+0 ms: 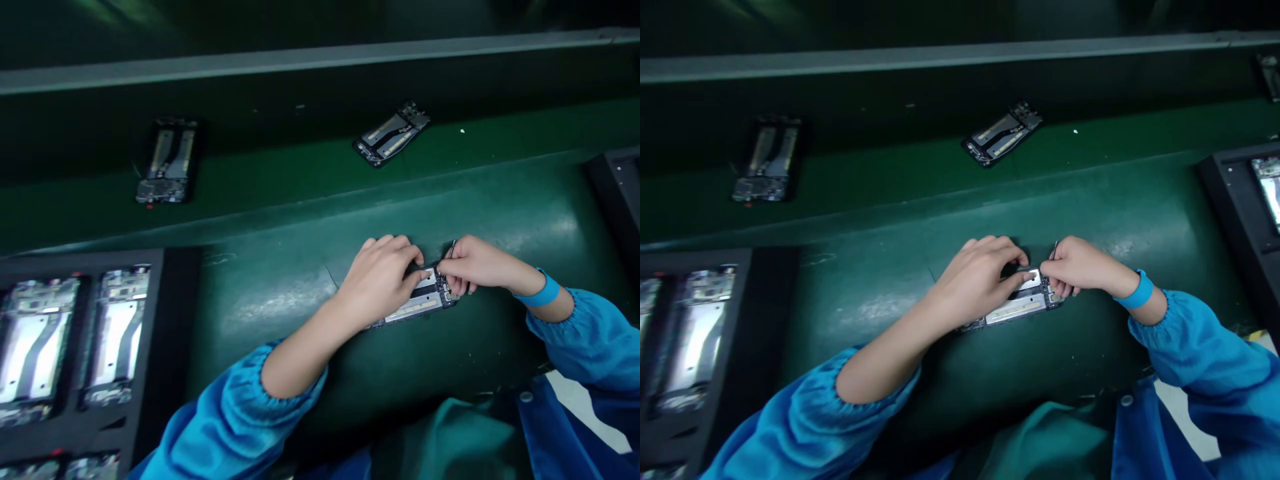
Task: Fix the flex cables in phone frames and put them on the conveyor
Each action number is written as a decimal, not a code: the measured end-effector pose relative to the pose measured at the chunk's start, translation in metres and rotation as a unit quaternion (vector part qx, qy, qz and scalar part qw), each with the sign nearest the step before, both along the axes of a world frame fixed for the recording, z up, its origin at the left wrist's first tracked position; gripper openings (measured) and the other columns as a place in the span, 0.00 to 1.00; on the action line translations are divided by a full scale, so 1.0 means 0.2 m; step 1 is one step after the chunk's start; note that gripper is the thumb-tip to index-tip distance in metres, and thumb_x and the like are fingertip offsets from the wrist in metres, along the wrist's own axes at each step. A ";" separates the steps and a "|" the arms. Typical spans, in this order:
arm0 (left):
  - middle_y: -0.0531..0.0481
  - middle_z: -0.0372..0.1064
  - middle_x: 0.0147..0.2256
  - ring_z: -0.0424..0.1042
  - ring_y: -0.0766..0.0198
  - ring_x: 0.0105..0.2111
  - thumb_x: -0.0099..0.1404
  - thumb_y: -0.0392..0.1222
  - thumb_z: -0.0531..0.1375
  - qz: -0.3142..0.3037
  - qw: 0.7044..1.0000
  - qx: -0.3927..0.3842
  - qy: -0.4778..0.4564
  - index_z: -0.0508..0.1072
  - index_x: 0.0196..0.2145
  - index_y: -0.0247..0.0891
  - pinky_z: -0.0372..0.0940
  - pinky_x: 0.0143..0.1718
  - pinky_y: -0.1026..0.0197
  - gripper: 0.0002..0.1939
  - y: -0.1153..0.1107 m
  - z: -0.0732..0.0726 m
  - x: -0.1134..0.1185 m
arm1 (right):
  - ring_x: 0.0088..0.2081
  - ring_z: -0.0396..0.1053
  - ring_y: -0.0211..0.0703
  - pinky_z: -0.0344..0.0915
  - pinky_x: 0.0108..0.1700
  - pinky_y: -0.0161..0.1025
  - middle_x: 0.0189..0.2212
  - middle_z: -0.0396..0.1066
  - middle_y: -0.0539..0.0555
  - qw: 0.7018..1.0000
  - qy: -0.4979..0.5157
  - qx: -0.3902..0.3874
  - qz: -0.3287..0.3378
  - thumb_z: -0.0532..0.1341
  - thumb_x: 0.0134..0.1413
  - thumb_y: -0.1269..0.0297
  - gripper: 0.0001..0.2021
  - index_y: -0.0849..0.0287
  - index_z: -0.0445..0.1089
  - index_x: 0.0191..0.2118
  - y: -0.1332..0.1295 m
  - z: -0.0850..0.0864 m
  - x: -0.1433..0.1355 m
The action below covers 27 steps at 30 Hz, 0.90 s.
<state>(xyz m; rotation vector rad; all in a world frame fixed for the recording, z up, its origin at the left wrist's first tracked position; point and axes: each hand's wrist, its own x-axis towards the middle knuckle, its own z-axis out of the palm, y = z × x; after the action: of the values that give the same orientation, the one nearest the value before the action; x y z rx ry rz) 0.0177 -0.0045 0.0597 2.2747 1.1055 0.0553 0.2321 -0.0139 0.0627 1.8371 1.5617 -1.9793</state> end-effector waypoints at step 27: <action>0.53 0.80 0.32 0.77 0.64 0.30 0.74 0.40 0.57 0.137 0.953 0.030 -0.269 0.81 0.47 0.44 0.57 0.35 0.55 0.12 -0.17 0.03 0.03 | 0.30 0.60 0.40 0.56 0.34 0.38 0.25 0.61 0.48 0.906 0.147 0.367 -0.153 0.56 0.66 0.66 0.13 0.57 0.61 0.28 -0.23 0.00 -0.11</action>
<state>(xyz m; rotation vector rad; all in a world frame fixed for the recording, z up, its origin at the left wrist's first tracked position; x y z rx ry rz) 0.0227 -0.0384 0.0652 1.9594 1.1096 0.7803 0.2098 -0.0591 0.0626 2.1994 2.5257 -2.0249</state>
